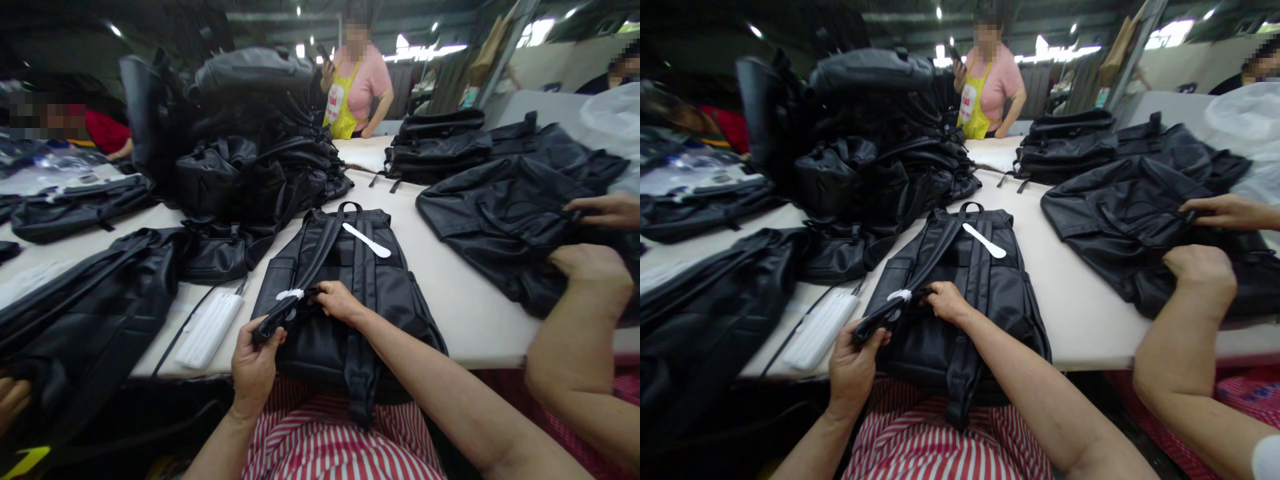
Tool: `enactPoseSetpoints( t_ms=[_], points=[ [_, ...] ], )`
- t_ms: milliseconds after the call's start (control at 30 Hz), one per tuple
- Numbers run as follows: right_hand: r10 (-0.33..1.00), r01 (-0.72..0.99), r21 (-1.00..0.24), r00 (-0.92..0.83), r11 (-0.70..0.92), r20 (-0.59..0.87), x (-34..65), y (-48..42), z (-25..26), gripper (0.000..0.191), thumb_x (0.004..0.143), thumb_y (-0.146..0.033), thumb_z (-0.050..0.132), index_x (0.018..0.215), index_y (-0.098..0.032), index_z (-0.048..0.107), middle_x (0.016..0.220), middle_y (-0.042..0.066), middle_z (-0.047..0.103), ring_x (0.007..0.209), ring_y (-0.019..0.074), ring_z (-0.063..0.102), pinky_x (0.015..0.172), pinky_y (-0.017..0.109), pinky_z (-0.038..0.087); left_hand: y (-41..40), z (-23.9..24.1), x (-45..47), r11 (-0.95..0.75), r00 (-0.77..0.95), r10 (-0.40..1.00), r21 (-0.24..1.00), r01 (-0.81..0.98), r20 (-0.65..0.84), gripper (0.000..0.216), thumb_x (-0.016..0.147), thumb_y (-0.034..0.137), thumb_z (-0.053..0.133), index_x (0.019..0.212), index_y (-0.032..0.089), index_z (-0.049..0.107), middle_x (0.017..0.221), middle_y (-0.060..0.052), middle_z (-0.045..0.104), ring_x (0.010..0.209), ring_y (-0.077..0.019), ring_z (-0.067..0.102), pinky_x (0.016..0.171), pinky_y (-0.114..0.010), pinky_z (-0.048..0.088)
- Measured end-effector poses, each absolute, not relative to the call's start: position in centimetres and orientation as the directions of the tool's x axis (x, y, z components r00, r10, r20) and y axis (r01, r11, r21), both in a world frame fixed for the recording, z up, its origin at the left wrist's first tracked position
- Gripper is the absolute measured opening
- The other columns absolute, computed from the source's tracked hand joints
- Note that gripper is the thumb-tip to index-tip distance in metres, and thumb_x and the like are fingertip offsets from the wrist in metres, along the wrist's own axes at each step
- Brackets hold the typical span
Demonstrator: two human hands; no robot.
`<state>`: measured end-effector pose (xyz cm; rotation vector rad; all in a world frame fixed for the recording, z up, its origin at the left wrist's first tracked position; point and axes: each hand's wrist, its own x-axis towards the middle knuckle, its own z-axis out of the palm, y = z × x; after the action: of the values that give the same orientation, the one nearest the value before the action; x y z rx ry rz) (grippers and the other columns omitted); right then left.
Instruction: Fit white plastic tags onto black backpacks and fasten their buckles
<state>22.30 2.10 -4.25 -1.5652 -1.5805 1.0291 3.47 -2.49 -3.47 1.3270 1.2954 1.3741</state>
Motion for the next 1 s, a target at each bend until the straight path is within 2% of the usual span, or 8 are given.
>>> enactPoseSetpoints(
  t_ms=[200, 433, 567, 633, 733, 833, 900, 1000],
  points=[
    [0.996, 0.475, -0.876, -0.039, 0.084, 0.075, 22.1, 1.9, -4.1, 0.021, 0.082, -0.024, 0.049, 0.067, -0.016, 0.061, 0.06, -0.002, 0.057, 0.059, 0.0098, 0.051, 0.058, 0.02, 0.037, -2.4, -3.4, 3.4, -0.147, -0.138, 0.978, 0.985, 0.088, 0.159, 0.032, 0.069, 0.031, 0.068, 0.096, 0.02, 0.055, 0.078, 0.002, 0.062, 0.063, -0.0115, 0.064, 0.063, -0.025, 0.056],
    [0.973, 0.44, -0.868, -0.075, 0.23, 0.22, 21.5, 1.8, -4.6, 0.018, 0.084, -0.028, 0.049, 0.089, -0.021, 0.065, 0.078, -0.002, 0.064, 0.076, 0.0121, 0.058, 0.067, 0.02, 0.039, -2.0, -3.1, 3.2, -0.063, -0.14, 0.988, 0.998, -0.015, 0.06, 0.031, 0.069, 0.031, 0.069, 0.095, 0.021, 0.054, 0.072, 0.004, 0.063, 0.062, -0.0105, 0.064, 0.059, -0.021, 0.056],
    [0.971, 0.413, -0.879, -0.082, 0.237, 0.223, 21.4, 1.8, -4.5, 0.022, 0.084, -0.03, 0.049, 0.1, -0.023, 0.064, 0.09, -0.002, 0.066, 0.085, 0.0134, 0.059, 0.075, 0.022, 0.041, -2.0, -3.1, 3.1, -0.043, -0.148, 0.988, 0.998, -0.045, 0.036, 0.034, 0.068, 0.032, 0.069, 0.096, 0.021, 0.054, 0.072, 0.004, 0.063, 0.062, -0.0099, 0.064, 0.059, -0.02, 0.055],
    [0.978, 0.44, -0.874, -0.054, 0.206, 0.203, 21.5, 1.7, -4.3, 0.022, 0.083, -0.031, 0.051, 0.099, -0.022, 0.063, 0.088, -0.001, 0.066, 0.084, 0.0136, 0.059, 0.075, 0.023, 0.042, -1.9, -3.0, 3.1, -0.031, -0.152, 0.988, 0.998, -0.048, 0.023, 0.034, 0.067, 0.032, 0.07, 0.096, 0.02, 0.055, 0.072, 0.004, 0.063, 0.062, -0.0102, 0.063, 0.059, -0.021, 0.055],
    [0.993, 0.441, -0.89, -0.026, 0.115, 0.115, 21.6, 1.6, -4.1, 0.021, 0.083, -0.033, 0.049, 0.082, -0.019, 0.064, 0.069, -0.002, 0.061, 0.066, 0.0118, 0.057, 0.063, 0.021, 0.042, -2.1, -2.2, 3.3, -0.024, -0.139, 0.99, 0.998, -0.061, 0.016, 0.04, 0.066, 0.031, 0.071, 0.102, 0.021, 0.055, 0.079, 0.003, 0.064, 0.064, -0.0102, 0.063, 0.063, -0.022, 0.055],
    [0.999, 0.312, -0.949, -0.024, 0.051, 0.045, 21.6, 1.5, -4.1, 0.026, 0.084, -0.036, 0.047, 0.072, -0.017, 0.061, 0.06, -0.004, 0.054, 0.05, 0.0083, 0.048, 0.049, 0.019, 0.039, -2.8, -1.0, 3.8, -0.013, -0.108, 0.994, 0.993, -0.116, 0.0, 0.054, 0.07, 0.031, 0.068, 0.119, 0.027, 0.046, 0.092, 0.001, 0.065, 0.071, -0.0105, 0.064, 0.071, -0.025, 0.054],
    [0.999, 0.223, -0.974, -0.009, 0.048, 0.048, 21.6, 1.5, -4.0, 0.027, 0.084, -0.037, 0.046, 0.073, -0.016, 0.06, 0.063, -0.003, 0.054, 0.049, 0.0077, 0.047, 0.048, 0.019, 0.039, -3.3, -0.3, 4.2, 0.01, -0.044, 0.999, 0.994, -0.112, -0.015, 0.057, 0.071, 0.032, 0.067, 0.123, 0.026, 0.043, 0.098, -0.002, 0.066, 0.081, -0.0146, 0.065, 0.077, -0.029, 0.052],
    [0.984, 0.222, -0.962, 0.045, 0.16, 0.174, 21.6, 1.3, -3.4, 0.028, 0.084, -0.037, 0.045, 0.074, -0.016, 0.06, 0.07, -0.001, 0.055, 0.062, 0.01, 0.051, 0.059, 0.021, 0.043, -3.3, 0.1, 4.9, -0.07, 0.082, 0.995, 0.988, 0.137, 0.059, 0.05, 0.064, 0.032, 0.071, 0.111, 0.02, 0.056, 0.106, -0.007, 0.064, 0.103, -0.0249, 0.057, 0.092, -0.041, 0.044]
  ],
)
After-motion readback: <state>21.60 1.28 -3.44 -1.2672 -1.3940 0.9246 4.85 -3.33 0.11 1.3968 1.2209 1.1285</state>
